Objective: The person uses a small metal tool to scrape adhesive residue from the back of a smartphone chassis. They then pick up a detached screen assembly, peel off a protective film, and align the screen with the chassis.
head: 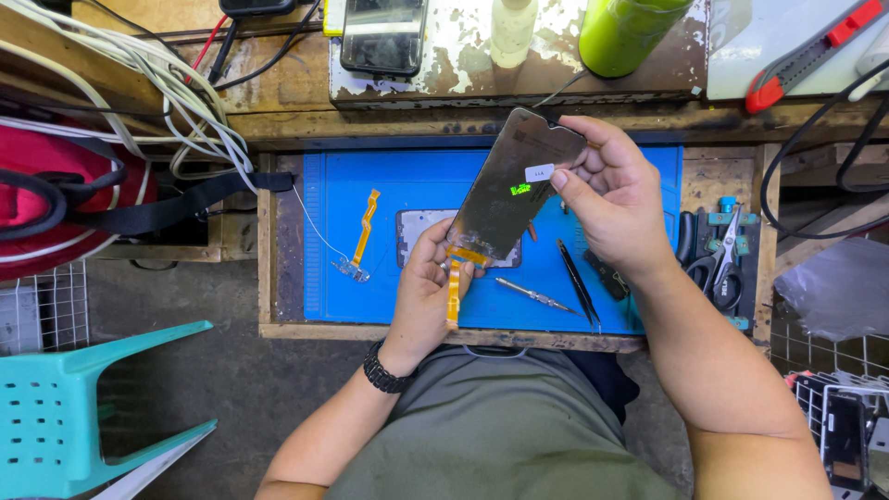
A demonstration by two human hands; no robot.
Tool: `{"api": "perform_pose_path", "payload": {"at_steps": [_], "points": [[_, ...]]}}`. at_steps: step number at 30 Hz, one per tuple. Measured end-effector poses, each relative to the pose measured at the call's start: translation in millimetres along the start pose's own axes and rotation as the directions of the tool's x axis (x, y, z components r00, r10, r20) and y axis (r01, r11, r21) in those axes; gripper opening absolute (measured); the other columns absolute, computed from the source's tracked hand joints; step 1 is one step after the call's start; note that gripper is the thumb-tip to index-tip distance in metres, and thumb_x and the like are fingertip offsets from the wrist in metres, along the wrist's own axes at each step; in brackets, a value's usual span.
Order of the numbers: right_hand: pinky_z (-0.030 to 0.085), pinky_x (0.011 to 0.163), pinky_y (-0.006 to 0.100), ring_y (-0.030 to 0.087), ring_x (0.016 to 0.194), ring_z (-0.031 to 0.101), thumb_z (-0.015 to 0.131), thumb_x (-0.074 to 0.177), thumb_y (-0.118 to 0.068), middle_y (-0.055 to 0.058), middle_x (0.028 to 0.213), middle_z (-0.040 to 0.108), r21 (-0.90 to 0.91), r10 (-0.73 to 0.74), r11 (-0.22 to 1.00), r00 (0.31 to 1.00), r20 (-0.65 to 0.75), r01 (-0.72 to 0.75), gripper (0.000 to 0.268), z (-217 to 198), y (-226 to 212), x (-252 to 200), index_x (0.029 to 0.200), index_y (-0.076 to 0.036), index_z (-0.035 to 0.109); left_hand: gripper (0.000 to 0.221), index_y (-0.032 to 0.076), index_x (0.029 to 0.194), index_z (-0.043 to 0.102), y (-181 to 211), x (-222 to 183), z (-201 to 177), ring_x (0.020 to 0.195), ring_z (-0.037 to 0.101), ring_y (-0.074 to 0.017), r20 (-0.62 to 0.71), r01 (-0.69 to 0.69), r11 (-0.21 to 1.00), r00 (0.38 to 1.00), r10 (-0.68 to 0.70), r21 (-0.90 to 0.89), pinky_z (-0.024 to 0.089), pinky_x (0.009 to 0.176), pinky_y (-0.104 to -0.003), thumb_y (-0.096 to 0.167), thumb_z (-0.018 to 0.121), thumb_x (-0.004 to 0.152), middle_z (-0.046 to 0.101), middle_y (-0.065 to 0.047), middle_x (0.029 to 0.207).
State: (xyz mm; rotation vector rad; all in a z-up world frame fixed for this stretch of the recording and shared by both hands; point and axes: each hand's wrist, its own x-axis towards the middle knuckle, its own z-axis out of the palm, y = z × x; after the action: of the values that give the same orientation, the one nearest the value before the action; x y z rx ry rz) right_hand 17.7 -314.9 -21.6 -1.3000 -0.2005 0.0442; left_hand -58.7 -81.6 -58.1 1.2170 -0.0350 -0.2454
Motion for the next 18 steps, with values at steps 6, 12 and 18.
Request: {"api": "perform_pose_path", "payload": {"at_steps": [6,12,18], "points": [[0.051,0.093,0.022,0.009,0.111,0.063,0.060,0.103,0.011,0.007,0.125,0.066,-0.015,0.001,1.000,1.000,-0.005,-0.001,0.049,-0.8,-0.1,-0.1,0.149,0.001,0.049,0.058,0.001,0.153,0.039,2.8,-0.3,1.7,0.124,0.059,-0.0153,-0.023,-0.002,1.000,1.000,0.003,0.016,0.051,0.106,-0.031,-0.008,0.059,0.100,0.059,-0.012,0.140],[0.051,0.096,0.023,0.011,0.115,0.064,0.059,0.103,0.011,0.009,0.129,0.066,-0.018,-0.008,1.000,0.999,-0.032,0.008,0.049,-2.3,1.4,0.7,0.150,0.001,0.047,0.059,0.007,0.149,0.028,-2.1,-3.0,-0.6,0.120,0.063,-0.0179,-0.028,-0.067,0.997,0.997,0.068,0.045,0.051,0.105,-0.032,-0.008,0.058,0.100,0.061,-0.015,0.133],[0.053,0.104,0.026,0.013,0.121,0.065,0.059,0.104,0.010,0.010,0.134,0.065,-0.018,-0.063,0.998,0.997,-0.053,0.062,0.049,0.3,0.1,0.3,0.150,0.001,0.046,0.046,0.004,0.138,0.036,-3.4,-3.1,-1.9,0.121,0.065,-0.0239,-0.051,-0.048,0.988,0.998,0.041,-0.149,0.053,0.105,-0.037,-0.005,0.062,0.101,0.060,-0.016,0.132]]}}
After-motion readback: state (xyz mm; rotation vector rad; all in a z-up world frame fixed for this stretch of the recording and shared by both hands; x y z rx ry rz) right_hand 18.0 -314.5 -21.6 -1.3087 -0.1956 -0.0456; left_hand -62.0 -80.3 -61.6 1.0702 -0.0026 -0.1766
